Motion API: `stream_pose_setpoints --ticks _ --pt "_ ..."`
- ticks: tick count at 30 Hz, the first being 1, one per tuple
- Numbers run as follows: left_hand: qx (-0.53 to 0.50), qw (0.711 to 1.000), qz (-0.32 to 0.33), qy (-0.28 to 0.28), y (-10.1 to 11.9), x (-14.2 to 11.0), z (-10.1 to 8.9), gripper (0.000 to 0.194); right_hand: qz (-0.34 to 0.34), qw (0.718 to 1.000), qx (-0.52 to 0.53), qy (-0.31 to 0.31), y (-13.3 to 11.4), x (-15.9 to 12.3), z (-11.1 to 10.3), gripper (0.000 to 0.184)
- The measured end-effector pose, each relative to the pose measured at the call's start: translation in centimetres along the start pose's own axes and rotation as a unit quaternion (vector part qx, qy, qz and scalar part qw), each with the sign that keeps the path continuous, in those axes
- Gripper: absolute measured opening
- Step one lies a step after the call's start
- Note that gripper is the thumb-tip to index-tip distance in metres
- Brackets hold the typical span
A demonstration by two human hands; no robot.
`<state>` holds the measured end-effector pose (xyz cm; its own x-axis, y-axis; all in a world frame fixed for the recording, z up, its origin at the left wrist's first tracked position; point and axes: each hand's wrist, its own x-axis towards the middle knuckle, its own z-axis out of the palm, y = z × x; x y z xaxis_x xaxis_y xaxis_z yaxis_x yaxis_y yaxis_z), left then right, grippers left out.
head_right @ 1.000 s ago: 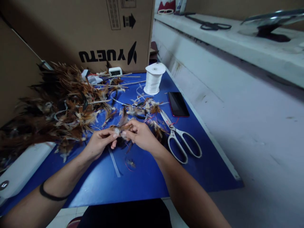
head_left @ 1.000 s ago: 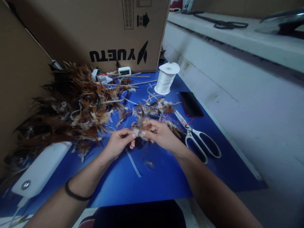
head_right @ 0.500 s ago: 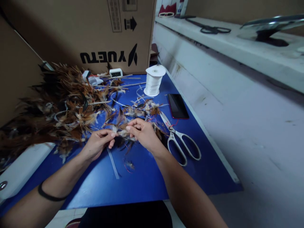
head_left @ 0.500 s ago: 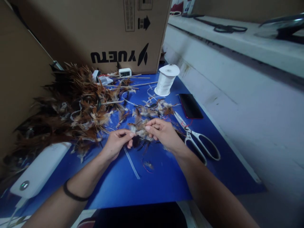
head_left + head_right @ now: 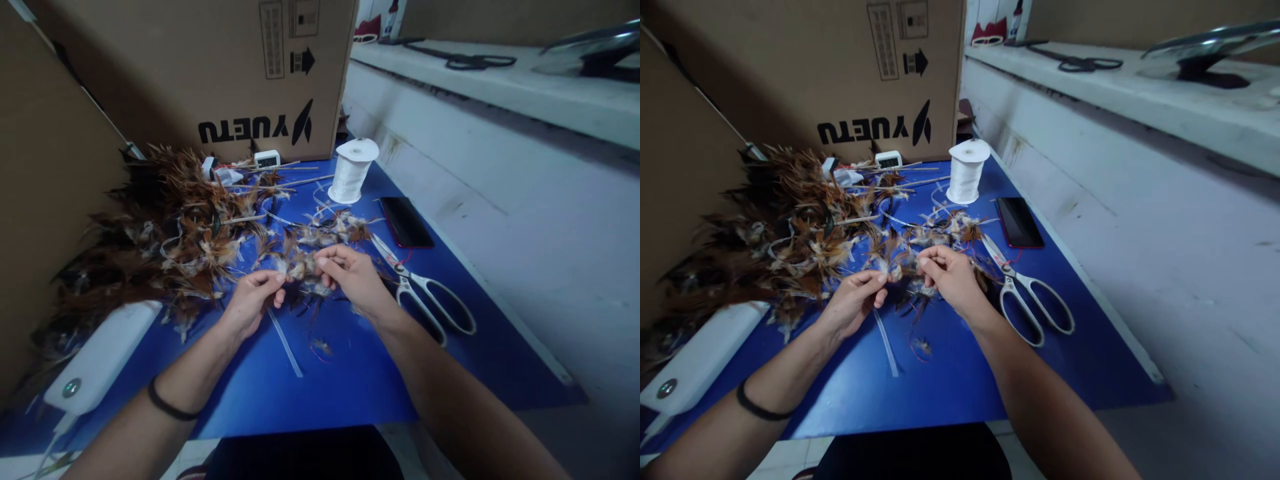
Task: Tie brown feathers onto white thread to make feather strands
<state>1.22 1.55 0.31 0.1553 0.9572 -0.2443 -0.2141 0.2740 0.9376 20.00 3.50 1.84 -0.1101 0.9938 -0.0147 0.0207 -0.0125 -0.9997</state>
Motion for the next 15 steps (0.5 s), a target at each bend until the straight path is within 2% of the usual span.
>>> stream_pose_setpoints --ticks 7,12,15 --pt "-0.011 1.0 0.0 -0.016 -0.1 -0.2 0.4 0.017 -0.05 0.993 -0.037 -0.098 0.9 -0.3 1.1 0.02" --pt "0.001 1.0 0.011 -0.025 -0.1 -0.5 0.5 0.018 -0.106 0.988 -0.082 -0.077 1.3 -0.3 1.4 0.016" --pt "0.006 0.999 0.013 -0.034 -0.2 -0.5 0.5 0.019 -0.116 0.987 -0.091 -0.07 1.3 -0.3 1.3 0.013"
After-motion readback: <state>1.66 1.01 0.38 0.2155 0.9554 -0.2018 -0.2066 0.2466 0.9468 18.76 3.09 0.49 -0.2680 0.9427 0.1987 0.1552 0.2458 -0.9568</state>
